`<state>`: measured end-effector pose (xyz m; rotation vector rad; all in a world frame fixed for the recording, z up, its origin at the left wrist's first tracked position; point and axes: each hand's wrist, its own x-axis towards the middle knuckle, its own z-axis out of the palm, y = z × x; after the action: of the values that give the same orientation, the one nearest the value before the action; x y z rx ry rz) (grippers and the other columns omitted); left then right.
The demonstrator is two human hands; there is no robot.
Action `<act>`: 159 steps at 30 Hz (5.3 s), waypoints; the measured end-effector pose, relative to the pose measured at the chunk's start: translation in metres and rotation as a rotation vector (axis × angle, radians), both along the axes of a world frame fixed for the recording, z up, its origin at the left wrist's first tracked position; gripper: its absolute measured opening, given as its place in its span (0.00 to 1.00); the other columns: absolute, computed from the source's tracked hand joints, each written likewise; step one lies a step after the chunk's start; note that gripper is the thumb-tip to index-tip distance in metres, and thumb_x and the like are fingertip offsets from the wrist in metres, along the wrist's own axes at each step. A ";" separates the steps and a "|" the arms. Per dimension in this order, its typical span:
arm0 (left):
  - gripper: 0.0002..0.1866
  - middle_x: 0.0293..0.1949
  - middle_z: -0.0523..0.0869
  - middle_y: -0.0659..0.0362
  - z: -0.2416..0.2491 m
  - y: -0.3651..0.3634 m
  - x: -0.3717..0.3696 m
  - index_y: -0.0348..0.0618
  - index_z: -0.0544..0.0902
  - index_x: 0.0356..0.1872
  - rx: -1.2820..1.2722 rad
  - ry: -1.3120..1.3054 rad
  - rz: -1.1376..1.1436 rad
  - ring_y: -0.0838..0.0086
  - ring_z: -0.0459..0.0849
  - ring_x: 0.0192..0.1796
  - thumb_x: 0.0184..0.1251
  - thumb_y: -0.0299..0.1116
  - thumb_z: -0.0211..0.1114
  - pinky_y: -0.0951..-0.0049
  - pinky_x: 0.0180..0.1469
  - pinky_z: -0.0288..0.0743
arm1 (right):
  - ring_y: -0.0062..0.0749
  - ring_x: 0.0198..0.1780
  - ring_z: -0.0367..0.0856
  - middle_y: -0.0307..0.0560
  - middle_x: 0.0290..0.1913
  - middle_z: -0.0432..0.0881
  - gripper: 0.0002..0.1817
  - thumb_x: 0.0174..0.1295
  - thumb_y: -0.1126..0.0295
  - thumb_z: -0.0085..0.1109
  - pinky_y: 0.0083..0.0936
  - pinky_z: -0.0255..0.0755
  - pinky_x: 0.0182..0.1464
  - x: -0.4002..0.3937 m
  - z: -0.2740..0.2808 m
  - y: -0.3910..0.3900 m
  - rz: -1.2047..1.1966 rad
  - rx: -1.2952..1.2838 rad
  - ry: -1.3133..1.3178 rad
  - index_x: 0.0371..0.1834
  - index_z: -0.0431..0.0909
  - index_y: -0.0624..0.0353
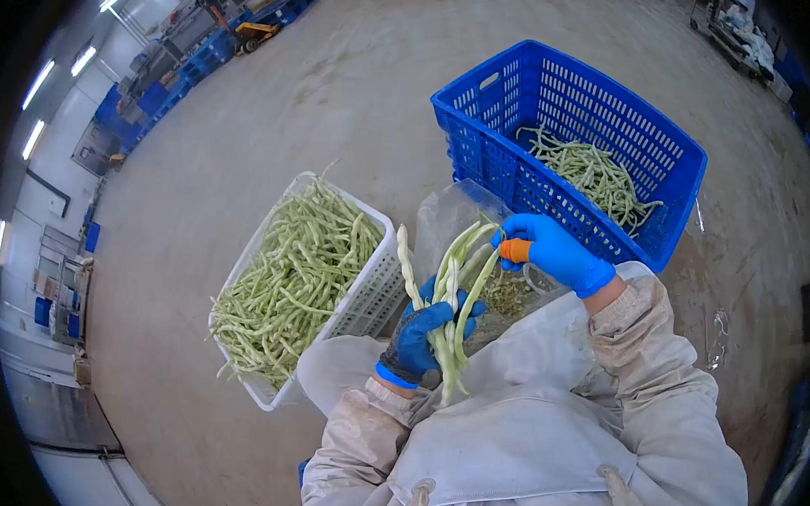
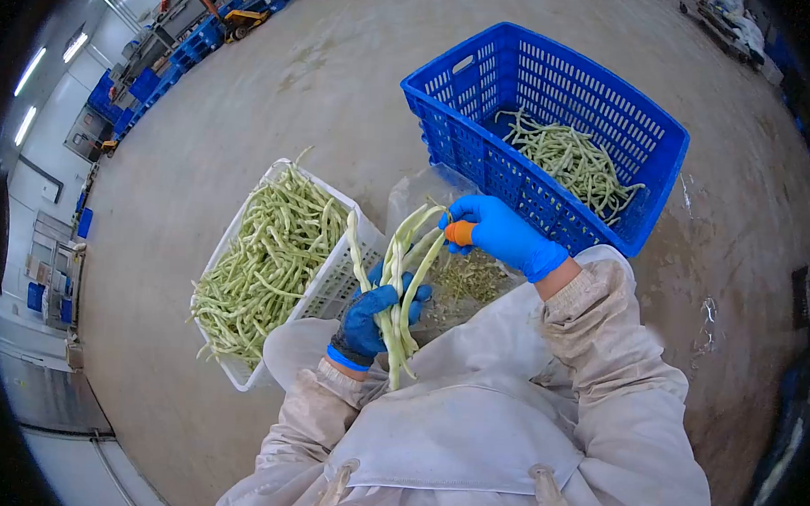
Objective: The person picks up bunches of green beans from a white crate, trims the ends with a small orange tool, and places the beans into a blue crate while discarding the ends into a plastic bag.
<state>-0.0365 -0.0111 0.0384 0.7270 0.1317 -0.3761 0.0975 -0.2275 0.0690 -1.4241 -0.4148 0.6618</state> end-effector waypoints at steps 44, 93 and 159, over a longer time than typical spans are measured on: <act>0.36 0.39 0.75 0.60 0.029 0.015 -0.006 0.37 0.64 0.63 0.201 0.060 -0.263 0.74 0.77 0.34 0.51 0.28 0.68 0.76 0.34 0.73 | 0.18 0.38 0.73 0.36 0.36 0.79 0.09 0.64 0.71 0.54 0.20 0.69 0.42 -0.007 -0.040 -0.004 -0.240 -0.038 -0.207 0.45 0.79 0.61; 0.33 0.38 0.75 0.60 0.036 0.019 -0.016 0.37 0.66 0.61 0.331 -0.013 -0.187 0.73 0.75 0.34 0.52 0.31 0.69 0.75 0.35 0.71 | 0.47 0.40 0.77 0.50 0.40 0.75 0.17 0.51 0.80 0.52 0.35 0.73 0.39 -0.064 0.018 0.022 0.118 -0.478 -1.207 0.46 0.73 0.58; 0.46 0.31 0.72 0.62 0.031 0.023 -0.028 0.33 0.60 0.66 -0.011 -0.060 -0.024 0.75 0.70 0.25 0.42 0.32 0.71 0.78 0.24 0.66 | 0.46 0.41 0.78 0.53 0.40 0.78 0.14 0.60 0.76 0.54 0.31 0.72 0.41 -0.044 0.019 0.003 0.064 -0.334 -0.939 0.49 0.75 0.59</act>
<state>-0.0644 0.0123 0.0689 0.7291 0.0641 -0.3773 0.0537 -0.2242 0.0880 -2.0055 -1.1203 0.0602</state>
